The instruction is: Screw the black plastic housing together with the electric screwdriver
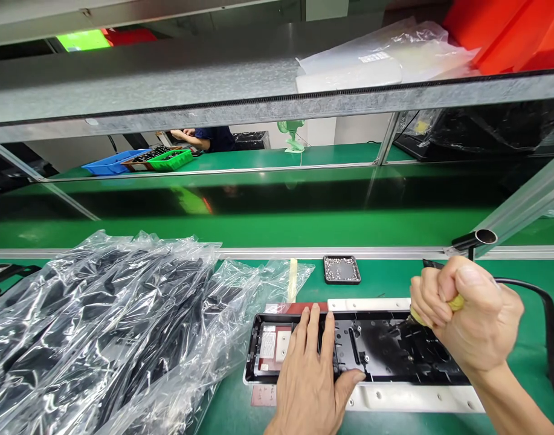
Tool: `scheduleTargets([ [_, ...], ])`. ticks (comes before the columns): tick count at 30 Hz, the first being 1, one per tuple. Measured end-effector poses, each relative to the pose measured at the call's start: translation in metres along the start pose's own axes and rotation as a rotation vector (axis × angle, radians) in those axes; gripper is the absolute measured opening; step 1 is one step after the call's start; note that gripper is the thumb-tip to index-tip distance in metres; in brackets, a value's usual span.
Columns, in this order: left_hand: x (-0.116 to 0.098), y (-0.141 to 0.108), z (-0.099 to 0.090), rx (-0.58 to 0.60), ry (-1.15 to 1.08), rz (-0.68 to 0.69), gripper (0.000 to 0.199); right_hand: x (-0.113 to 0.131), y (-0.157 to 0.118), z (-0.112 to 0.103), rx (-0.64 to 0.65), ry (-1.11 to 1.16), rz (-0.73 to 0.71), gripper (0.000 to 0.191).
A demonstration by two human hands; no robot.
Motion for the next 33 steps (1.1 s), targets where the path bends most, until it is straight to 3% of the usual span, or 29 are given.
scheduleTargets([
  [24,0.004,-0.004,0.004,-0.015,0.007,0.036,0.082,0.004,-0.002,-0.002,0.080,-0.008,-0.088,0.042],
  [33,0.002,-0.003,0.004,-0.016,0.026,0.046,0.083,0.004,0.000,0.010,0.357,0.045,-0.074,0.041],
])
Point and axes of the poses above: each hand's wrist, its own y-axis towards the middle knuckle, its own z-axis out of the palm, x = y × z, the point moved 9 cm from there along y, towards the middle knuckle, and after that the axes turned 7 degrees about -y, right-handed, at the moved point
